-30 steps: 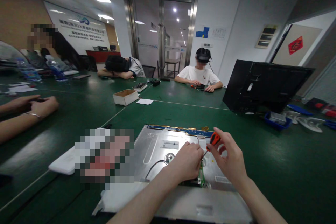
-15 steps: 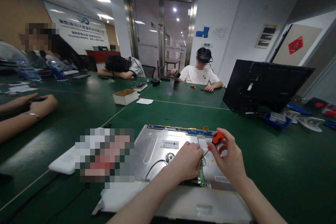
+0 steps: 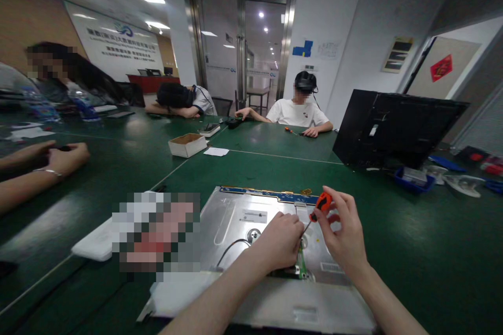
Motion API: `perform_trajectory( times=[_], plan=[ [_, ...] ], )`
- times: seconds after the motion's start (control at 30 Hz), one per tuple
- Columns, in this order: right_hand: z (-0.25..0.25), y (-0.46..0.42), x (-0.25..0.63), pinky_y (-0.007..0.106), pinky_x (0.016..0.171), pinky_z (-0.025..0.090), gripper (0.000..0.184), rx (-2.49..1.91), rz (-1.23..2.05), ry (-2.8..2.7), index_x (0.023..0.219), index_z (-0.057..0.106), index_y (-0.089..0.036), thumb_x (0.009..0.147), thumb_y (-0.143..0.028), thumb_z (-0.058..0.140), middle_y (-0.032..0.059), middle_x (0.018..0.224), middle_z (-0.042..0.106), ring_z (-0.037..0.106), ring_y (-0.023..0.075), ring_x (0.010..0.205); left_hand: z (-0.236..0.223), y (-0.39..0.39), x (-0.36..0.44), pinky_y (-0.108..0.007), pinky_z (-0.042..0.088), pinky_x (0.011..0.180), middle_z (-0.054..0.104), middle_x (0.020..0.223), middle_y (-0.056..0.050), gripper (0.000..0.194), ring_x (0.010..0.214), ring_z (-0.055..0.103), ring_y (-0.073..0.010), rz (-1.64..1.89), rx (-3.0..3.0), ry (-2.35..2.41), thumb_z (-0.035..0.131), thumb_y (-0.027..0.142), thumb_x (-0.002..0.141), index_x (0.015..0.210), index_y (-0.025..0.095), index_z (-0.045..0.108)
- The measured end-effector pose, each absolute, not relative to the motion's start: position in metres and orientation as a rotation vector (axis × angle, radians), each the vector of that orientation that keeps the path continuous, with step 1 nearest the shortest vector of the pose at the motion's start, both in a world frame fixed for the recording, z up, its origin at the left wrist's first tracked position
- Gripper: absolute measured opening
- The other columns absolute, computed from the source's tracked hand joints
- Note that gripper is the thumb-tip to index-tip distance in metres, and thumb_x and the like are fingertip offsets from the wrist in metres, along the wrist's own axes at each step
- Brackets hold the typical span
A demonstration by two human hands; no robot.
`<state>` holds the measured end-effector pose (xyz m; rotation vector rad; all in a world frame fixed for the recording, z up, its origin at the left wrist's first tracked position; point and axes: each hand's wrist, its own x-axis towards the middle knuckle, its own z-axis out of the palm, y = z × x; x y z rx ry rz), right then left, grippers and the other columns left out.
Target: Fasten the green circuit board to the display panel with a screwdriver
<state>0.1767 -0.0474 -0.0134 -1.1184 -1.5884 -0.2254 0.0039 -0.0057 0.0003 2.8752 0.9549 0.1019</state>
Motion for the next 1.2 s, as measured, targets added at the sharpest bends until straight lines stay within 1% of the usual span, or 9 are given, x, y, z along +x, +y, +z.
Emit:
perform_trajectory(
  times=[0.13, 0.27, 0.33, 0.43, 0.6, 0.73, 0.9, 1.0, 1.2],
  plan=[
    [-0.012, -0.048, 0.176, 0.025, 0.053, 0.064, 0.042, -1.079, -0.214, -1.641, 0.151, 0.056, -0.027, 0.109, -0.022, 0.056, 0.0092, 0.114, 0.069, 0.074, 0.0182, 0.078, 0.000, -0.007, 0.003, -0.043, 0.055, 0.093, 0.077, 0.111, -0.015, 0.012, 0.105, 0.073, -0.0320, 0.102, 2.874, 0.949, 0.063, 0.014, 0.098, 0.106, 0.013, 0.072],
    [-0.011, -0.049, 0.177, 0.025, 0.050, 0.063, 0.034, -1.060, -0.222, -1.652, 0.143, 0.058, -0.026, 0.110, -0.030, 0.062, 0.0070, 0.105, 0.075, 0.075, 0.0184, 0.072, 0.001, -0.007, 0.003, -0.043, 0.055, 0.093, 0.077, 0.111, -0.015, 0.012, 0.106, 0.073, -0.0323, 0.103, 2.875, 0.943, 0.063, 0.014, 0.098, 0.106, 0.013, 0.072],
    [-0.010, -0.049, 0.178, 0.024, 0.049, 0.063, 0.029, -1.049, -0.243, -1.646, 0.137, 0.059, -0.026, 0.109, -0.034, 0.066, 0.0063, 0.104, 0.075, 0.074, 0.0172, 0.069, 0.001, -0.007, 0.003, -0.043, 0.055, 0.093, 0.077, 0.110, -0.015, 0.011, 0.105, 0.073, -0.0325, 0.106, 2.874, 0.944, 0.064, 0.013, 0.097, 0.105, 0.013, 0.072],
    [-0.007, -0.050, 0.180, 0.024, 0.052, 0.065, 0.022, -1.020, -0.282, -1.641, 0.132, 0.063, -0.028, 0.110, -0.033, 0.065, 0.0070, 0.111, 0.071, 0.074, 0.0164, 0.074, 0.001, -0.007, 0.003, -0.043, 0.055, 0.093, 0.077, 0.110, -0.015, 0.011, 0.105, 0.073, -0.0329, 0.109, 2.875, 0.948, 0.063, 0.013, 0.097, 0.105, 0.013, 0.072],
    [-0.002, -0.051, 0.179, 0.024, 0.051, 0.065, 0.024, -1.043, -0.309, -1.635, 0.135, 0.067, -0.030, 0.112, -0.026, 0.061, 0.0070, 0.117, 0.066, 0.072, 0.0136, 0.069, 0.001, -0.007, 0.003, -0.044, 0.055, 0.093, 0.077, 0.108, -0.016, 0.014, 0.104, 0.073, -0.0328, 0.101, 2.879, 0.955, 0.061, 0.015, 0.099, 0.106, 0.012, 0.072],
    [-0.004, -0.051, 0.178, 0.022, 0.049, 0.062, 0.028, -1.050, -0.243, -1.638, 0.139, 0.062, -0.028, 0.112, -0.023, 0.056, 0.0090, 0.119, 0.072, 0.074, 0.0144, 0.070, 0.001, -0.007, 0.004, -0.044, 0.056, 0.094, 0.077, 0.109, -0.016, 0.014, 0.105, 0.074, -0.0327, 0.089, 2.880, 0.949, 0.061, 0.014, 0.099, 0.107, 0.012, 0.073],
    [-0.011, -0.049, 0.178, 0.022, 0.046, 0.061, 0.028, -1.008, -0.167, -1.581, 0.129, 0.053, -0.027, 0.107, -0.036, 0.070, 0.0073, 0.114, 0.077, 0.073, 0.0143, 0.063, 0.001, -0.006, 0.004, -0.044, 0.057, 0.094, 0.077, 0.110, -0.016, 0.013, 0.107, 0.074, -0.0330, 0.083, 2.880, 0.945, 0.061, 0.013, 0.099, 0.105, 0.012, 0.073],
    [-0.013, -0.049, 0.176, 0.021, 0.046, 0.060, 0.029, -0.981, -0.150, -1.536, 0.124, 0.049, -0.029, 0.107, -0.036, 0.071, 0.0063, 0.114, 0.077, 0.073, 0.0141, 0.063, 0.002, -0.006, 0.004, -0.043, 0.056, 0.095, 0.078, 0.111, -0.016, 0.013, 0.108, 0.075, -0.0330, 0.077, 2.880, 0.948, 0.061, 0.013, 0.099, 0.104, 0.013, 0.073],
    [-0.011, -0.050, 0.177, 0.024, 0.050, 0.063, 0.029, -1.017, -0.145, -1.549, 0.132, 0.051, -0.027, 0.109, -0.035, 0.066, 0.0093, 0.118, 0.077, 0.077, 0.0172, 0.073, 0.002, -0.007, 0.004, -0.042, 0.056, 0.094, 0.078, 0.107, -0.015, 0.011, 0.106, 0.075, -0.0323, 0.070, 2.880, 0.951, 0.063, 0.014, 0.098, 0.104, 0.014, 0.073]
  ],
)
